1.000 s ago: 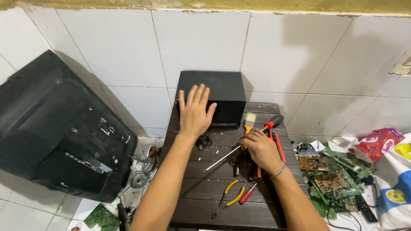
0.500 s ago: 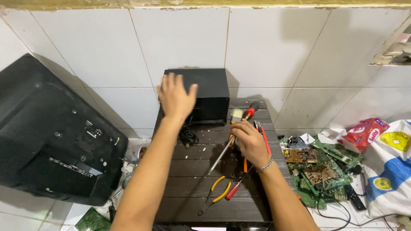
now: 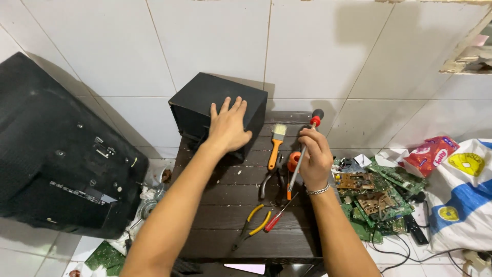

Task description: Assembling and repairing a speaker box by soldering wires to circuit boards and installing components into the housing.

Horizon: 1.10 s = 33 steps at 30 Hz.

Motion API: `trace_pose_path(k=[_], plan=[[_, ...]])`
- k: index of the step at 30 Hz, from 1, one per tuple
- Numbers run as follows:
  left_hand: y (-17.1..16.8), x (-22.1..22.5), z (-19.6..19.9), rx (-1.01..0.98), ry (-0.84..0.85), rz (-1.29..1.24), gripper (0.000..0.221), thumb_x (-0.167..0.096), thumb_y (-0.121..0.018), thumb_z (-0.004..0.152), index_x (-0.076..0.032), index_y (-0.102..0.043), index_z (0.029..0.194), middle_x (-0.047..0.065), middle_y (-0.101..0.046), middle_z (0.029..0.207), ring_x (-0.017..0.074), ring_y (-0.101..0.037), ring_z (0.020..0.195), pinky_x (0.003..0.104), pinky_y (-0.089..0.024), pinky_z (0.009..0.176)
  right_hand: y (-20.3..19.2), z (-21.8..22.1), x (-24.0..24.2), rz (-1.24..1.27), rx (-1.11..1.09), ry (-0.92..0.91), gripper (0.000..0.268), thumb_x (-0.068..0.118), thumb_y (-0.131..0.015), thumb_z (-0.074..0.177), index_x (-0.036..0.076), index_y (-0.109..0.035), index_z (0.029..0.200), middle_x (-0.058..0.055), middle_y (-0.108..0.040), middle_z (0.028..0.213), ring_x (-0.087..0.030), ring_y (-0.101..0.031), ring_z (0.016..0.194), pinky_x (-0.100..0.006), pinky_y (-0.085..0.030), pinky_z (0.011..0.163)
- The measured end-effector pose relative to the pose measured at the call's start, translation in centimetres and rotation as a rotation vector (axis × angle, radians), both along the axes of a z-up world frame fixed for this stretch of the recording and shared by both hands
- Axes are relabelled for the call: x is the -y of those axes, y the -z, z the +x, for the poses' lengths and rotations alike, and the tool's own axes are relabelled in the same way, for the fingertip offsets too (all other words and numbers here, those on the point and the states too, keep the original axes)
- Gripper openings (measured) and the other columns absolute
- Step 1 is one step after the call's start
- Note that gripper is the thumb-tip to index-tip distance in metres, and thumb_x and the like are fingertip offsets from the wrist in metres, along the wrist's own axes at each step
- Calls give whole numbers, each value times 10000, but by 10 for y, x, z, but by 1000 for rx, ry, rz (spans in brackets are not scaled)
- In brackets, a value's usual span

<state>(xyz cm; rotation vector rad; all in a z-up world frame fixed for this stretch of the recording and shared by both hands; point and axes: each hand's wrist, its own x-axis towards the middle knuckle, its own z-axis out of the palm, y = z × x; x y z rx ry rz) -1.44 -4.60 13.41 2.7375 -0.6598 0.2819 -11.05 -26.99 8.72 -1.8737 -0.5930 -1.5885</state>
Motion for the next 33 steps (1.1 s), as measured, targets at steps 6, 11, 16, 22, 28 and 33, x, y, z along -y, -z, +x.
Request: trace_pose_path(k=[6, 11, 16, 22, 28, 33], plan=[[-47, -87, -50, -262, 228, -8, 847, -74, -706, 757, -100, -416, 1553, 92, -351, 1661, 393, -108, 1582, 705, 17, 1204, -4, -7, -7, 24, 7, 7, 143, -136, -634, 951, -18, -710, 923, -155, -721, 964, -370, -724, 943, -466, -580, 896], [-60, -105, -46, -358, 32, -154, 713, -297, -603, 841, -86, -481, 1512, 176, -324, 1648, 422, -195, 1545, 652, -171, 1206, -3, -6, 1, 38, 14, 53, 135, -36, -604, 1017, 9, -709, 946, -125, -725, 983, -336, -723, 945, -444, -573, 895], [-13, -57, 14, -127, -566, -205, 969, -675, -460, 984, 51, -222, 1580, 397, -189, 1583, 628, -402, 1353, 787, -459, 875, 0, -5, 2, 38, 16, 93, 170, 30, -576, 1054, 12, -709, 950, -122, -722, 973, -322, -720, 931, -425, -575, 886], [16, -47, 55, -101, -627, -211, 1005, -678, -546, 948, 92, -234, 1514, 405, -436, 1372, 577, -603, 1138, 676, -547, 760, -1, -2, 6, 58, 63, 95, 142, -97, -633, 987, 3, -728, 957, -133, -718, 947, -331, -718, 897, -421, -589, 866], [-38, -65, 2, -102, -316, -184, 907, -629, -620, 930, 87, -402, 1442, 365, -575, 1296, 533, -628, 1164, 618, -504, 958, 3, 3, 13, 45, 151, 146, 212, -133, -603, 968, 3, -756, 1023, -109, -704, 904, -292, -685, 831, -417, -584, 804], [-66, -79, 6, -81, -30, -5, 804, -662, -479, 944, -70, -477, 1489, 205, -637, 1382, 382, -599, 1292, 524, -439, 1110, 14, 4, 21, 11, 176, 159, 293, -15, -599, 1036, -78, -711, 1299, -134, -522, 732, -293, -507, 587, -381, -456, 580]])
